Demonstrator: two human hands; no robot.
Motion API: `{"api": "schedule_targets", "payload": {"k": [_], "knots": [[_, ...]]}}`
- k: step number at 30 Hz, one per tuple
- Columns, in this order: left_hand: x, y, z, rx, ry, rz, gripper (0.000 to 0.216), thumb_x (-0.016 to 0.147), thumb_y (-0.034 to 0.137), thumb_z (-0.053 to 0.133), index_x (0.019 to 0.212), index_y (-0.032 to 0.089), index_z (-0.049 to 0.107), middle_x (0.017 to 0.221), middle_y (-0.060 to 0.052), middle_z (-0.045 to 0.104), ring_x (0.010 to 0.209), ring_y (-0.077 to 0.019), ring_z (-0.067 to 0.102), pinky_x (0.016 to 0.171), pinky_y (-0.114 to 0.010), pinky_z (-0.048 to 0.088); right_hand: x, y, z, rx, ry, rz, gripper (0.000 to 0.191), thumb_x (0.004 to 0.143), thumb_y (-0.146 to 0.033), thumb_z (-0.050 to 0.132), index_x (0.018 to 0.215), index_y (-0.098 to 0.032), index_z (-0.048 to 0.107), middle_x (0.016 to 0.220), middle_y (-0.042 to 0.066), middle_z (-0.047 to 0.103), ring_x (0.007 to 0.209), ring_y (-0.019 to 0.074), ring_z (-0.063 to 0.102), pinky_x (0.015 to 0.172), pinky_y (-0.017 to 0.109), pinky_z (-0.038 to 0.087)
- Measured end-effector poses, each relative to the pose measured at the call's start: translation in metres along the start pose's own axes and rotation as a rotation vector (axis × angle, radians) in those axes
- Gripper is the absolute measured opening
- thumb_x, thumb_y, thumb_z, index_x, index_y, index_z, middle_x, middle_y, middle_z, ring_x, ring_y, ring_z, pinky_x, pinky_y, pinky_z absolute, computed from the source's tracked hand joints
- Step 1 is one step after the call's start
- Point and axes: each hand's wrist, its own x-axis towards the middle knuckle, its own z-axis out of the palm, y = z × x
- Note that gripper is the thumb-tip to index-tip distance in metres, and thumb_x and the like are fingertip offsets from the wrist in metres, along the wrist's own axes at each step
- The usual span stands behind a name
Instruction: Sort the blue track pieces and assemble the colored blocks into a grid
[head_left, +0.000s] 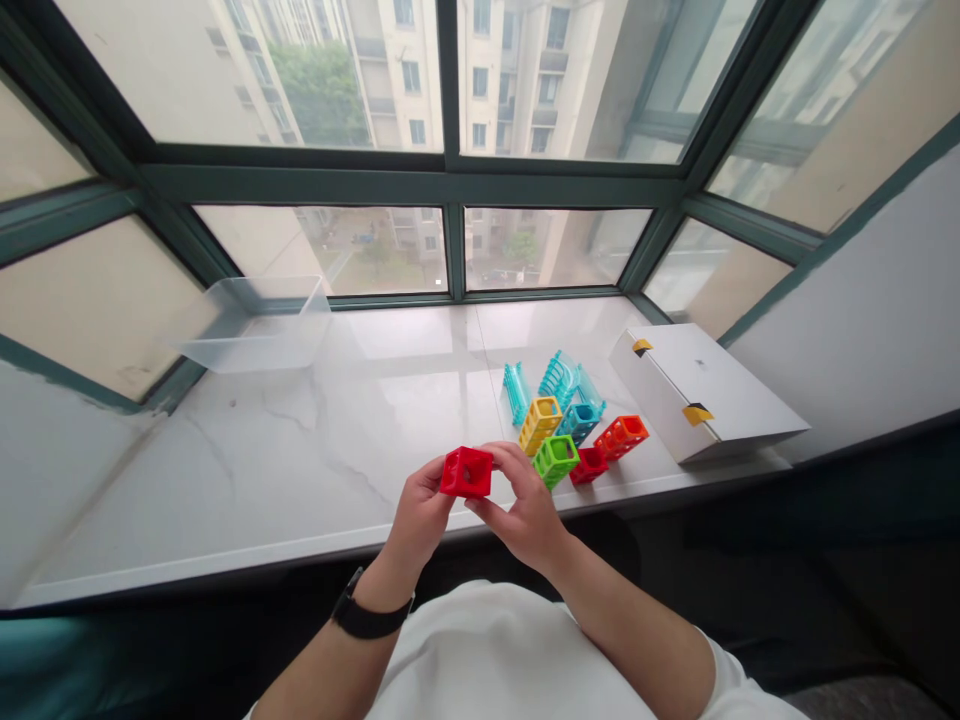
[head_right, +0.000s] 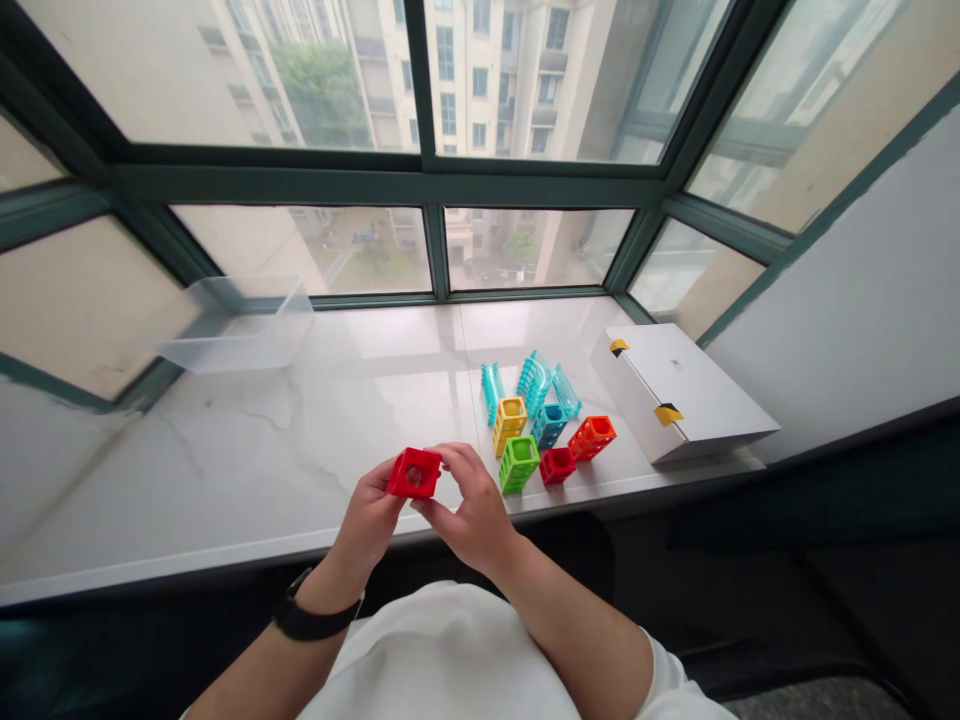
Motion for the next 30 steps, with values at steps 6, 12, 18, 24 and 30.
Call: {"api": "schedule_targets", "payload": {"k": [6, 12, 18, 24, 30], "knots": [[0.004, -0.013, 0.01, -0.017, -0.053, -0.031, 0.031, 0.09, 0.043, 0.076, 0.109, 0.019, 0.079, 0.106, -0.008, 0.079, 0.098, -0.0244, 0.071, 0.09, -0.035, 0.057, -0.006, -0.007, -0.03, -0.071, 0.051, -0.021, 0.05, 0.098, -0.034, 0.07, 0.146, -0.029, 0.056, 0.137, 0.012, 0.064, 0.126, 0.0292, 0.064, 0.108, 0.047, 0.056], [0.003, -0.034, 0.02, -0.018, -0.118, -0.135, 0.034, 0.088, 0.042, 0.078, 0.112, 0.018, 0.075, 0.102, -0.01, 0.079, 0.089, -0.021, 0.071, 0.082, -0.033, 0.058, -0.026, 0.0, -0.078, -0.017, 0.138, 0.036, 0.051, 0.098, -0.034, 0.071, 0.146, -0.03, 0.057, 0.141, 0.013, 0.062, 0.128, 0.0309, 0.064, 0.105, 0.047, 0.059], [-0.004, -0.048, 0.034, 0.051, -0.233, -0.151, 0.026, 0.092, 0.043, 0.073, 0.104, 0.02, 0.076, 0.096, -0.008, 0.078, 0.092, -0.0214, 0.071, 0.086, -0.034, 0.058, -0.053, 0.025, -0.128, -0.006, 0.291, 0.159, 0.054, 0.097, -0.037, 0.073, 0.148, -0.029, 0.056, 0.144, 0.014, 0.063, 0.128, 0.0317, 0.066, 0.105, 0.047, 0.059], [-0.013, -0.048, 0.059, 0.18, -0.462, -0.121, 0.022, 0.096, 0.036, 0.065, 0.105, 0.022, 0.079, 0.101, -0.009, 0.078, 0.095, -0.0234, 0.072, 0.088, -0.036, 0.059, -0.071, 0.066, -0.174, -0.043, 0.348, 0.288, 0.061, 0.092, -0.044, 0.077, 0.147, -0.026, 0.056, 0.136, 0.014, 0.069, 0.121, 0.0318, 0.07, 0.104, 0.049, 0.059], [-0.016, -0.052, 0.093, 0.319, -0.712, -0.003, 0.041, 0.095, 0.024, 0.059, 0.134, 0.03, 0.071, 0.147, -0.011, 0.06, 0.108, -0.0216, 0.069, 0.094, -0.036, 0.061, -0.075, 0.088, -0.196, -0.213, 0.24, 0.378, 0.056, 0.092, -0.045, 0.075, 0.143, -0.024, 0.061, 0.132, 0.012, 0.071, 0.11, 0.0278, 0.071, 0.097, 0.045, 0.059]]}}
